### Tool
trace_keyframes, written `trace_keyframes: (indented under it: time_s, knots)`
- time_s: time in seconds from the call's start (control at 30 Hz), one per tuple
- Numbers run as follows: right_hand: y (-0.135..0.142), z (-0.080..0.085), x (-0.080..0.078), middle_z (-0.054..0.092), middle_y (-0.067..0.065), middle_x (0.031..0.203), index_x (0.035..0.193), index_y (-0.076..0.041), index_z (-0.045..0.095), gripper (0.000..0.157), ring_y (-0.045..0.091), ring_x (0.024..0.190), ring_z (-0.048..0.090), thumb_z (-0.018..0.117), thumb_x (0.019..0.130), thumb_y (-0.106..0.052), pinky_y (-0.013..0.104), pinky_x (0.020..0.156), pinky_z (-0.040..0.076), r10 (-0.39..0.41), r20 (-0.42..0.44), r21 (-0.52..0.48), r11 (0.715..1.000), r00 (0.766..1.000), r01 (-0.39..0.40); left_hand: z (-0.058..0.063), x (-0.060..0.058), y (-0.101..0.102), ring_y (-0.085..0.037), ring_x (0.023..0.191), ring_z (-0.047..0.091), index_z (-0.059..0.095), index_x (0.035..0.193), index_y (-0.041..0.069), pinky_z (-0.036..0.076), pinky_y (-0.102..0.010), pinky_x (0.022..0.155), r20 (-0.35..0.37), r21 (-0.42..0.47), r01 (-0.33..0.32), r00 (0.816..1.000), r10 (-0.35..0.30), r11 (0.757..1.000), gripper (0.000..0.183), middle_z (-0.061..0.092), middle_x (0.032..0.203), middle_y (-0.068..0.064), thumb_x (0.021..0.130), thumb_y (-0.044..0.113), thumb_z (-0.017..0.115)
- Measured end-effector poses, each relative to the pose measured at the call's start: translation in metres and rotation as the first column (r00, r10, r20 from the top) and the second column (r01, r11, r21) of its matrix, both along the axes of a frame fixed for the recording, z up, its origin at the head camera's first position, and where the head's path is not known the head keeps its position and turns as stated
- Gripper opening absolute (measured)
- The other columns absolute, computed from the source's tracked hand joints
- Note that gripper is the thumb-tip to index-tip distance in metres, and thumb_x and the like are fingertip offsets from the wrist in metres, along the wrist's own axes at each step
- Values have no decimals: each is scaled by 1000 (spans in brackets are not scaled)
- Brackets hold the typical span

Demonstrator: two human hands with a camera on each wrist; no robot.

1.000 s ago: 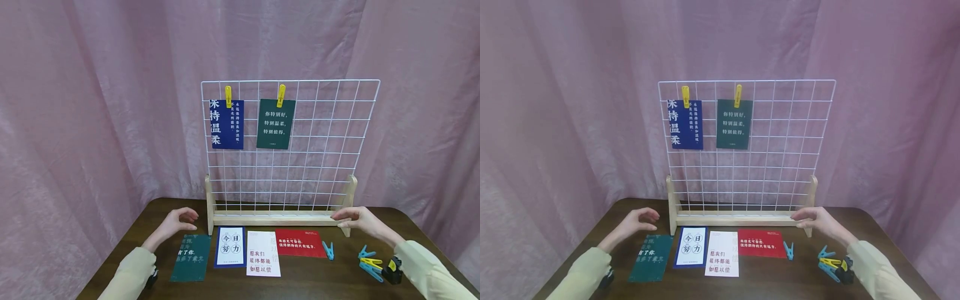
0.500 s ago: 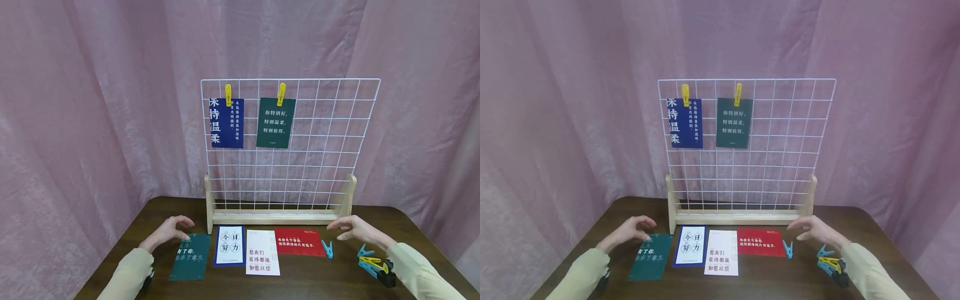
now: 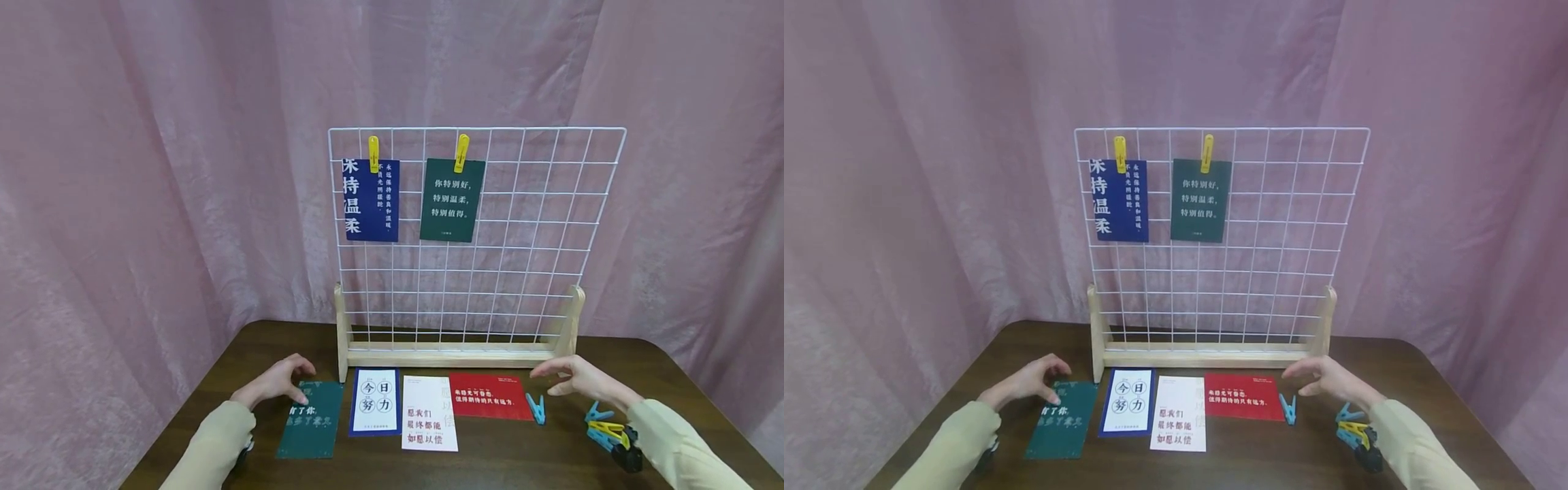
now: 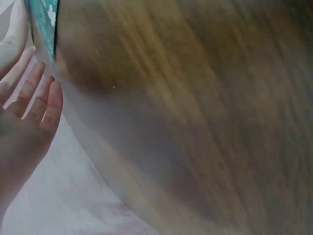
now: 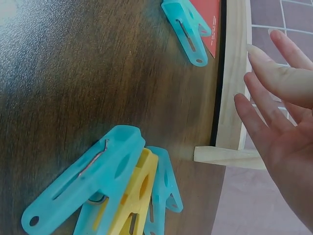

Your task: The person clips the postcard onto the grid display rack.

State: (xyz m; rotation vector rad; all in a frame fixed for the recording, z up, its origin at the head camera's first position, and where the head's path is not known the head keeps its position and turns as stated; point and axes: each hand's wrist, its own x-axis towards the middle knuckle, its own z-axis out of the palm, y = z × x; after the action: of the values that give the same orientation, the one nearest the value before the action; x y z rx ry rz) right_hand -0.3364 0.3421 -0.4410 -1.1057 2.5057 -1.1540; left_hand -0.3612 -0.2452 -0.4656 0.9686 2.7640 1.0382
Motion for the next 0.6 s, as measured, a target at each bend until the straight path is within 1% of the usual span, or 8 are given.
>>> trace_keyframes:
  time_s: [0.07,0.13,0.23,0.33,0.47,0.53,0.57,0.6]
  knots:
    - [1,-3,-2,45,6,96,98,-6,45,35,22,87,38,54,64,-6,41,64,32,3,-14,12,1000,1000,-3,1,0,1,-26,75,36,46,87,2,30,-38,64,-3,-22,1,1000,-1,1000,51,39,83,-11,44,20,67]
    - [0,-2,-2,44,9,96,98,-4,45,35,23,87,38,54,64,-5,43,64,30,26,-14,-9,1000,1000,-26,0,0,2,-25,74,35,47,84,2,29,-36,63,-8,-53,-14,1000,13,998,51,38,80,-11,42,21,68]
    - [-2,0,0,43,12,96,98,-1,44,35,24,88,37,53,65,-3,44,65,29,52,-7,-32,998,999,-52,-3,-1,3,-23,73,32,47,80,6,28,-33,62,-22,-105,-61,998,59,993,49,35,77,-8,39,25,68]
    - [-2,-1,1,43,12,96,99,-2,43,36,24,88,37,53,65,-3,43,65,30,44,14,-27,999,999,-44,-5,-2,3,-21,72,29,47,75,10,26,-31,60,-40,-152,-109,994,104,982,47,33,74,-4,37,30,67]
    - [1,-8,-5,42,12,97,100,-2,43,36,23,88,37,53,65,-1,39,65,32,81,9,-42,996,997,-80,-5,-1,2,-20,71,27,46,72,10,25,-30,60,-56,-177,-138,990,130,975,48,32,73,-3,35,33,67]
    - [4,-12,-10,42,11,97,100,-2,42,37,22,88,38,53,65,-2,38,65,33,87,-6,-33,996,996,-87,-5,-1,0,-19,70,28,45,72,9,26,-29,58,-30,-172,-142,990,139,975,50,32,72,-3,35,33,67]
    - [5,-14,-12,43,9,97,100,-4,42,38,21,87,39,54,64,-3,38,65,33,81,-9,-23,996,997,-81,-4,-1,-2,-19,69,29,44,73,7,27,-29,57,-6,-153,-137,991,137,979,50,34,72,-5,36,32,67]
    - [5,-15,-13,43,7,97,100,-6,43,38,20,87,39,54,64,-5,37,66,33,57,6,-10,998,998,-57,-4,-1,-3,-20,69,30,43,75,6,28,-28,57,21,-134,-132,991,136,982,51,35,72,-6,37,30,67]
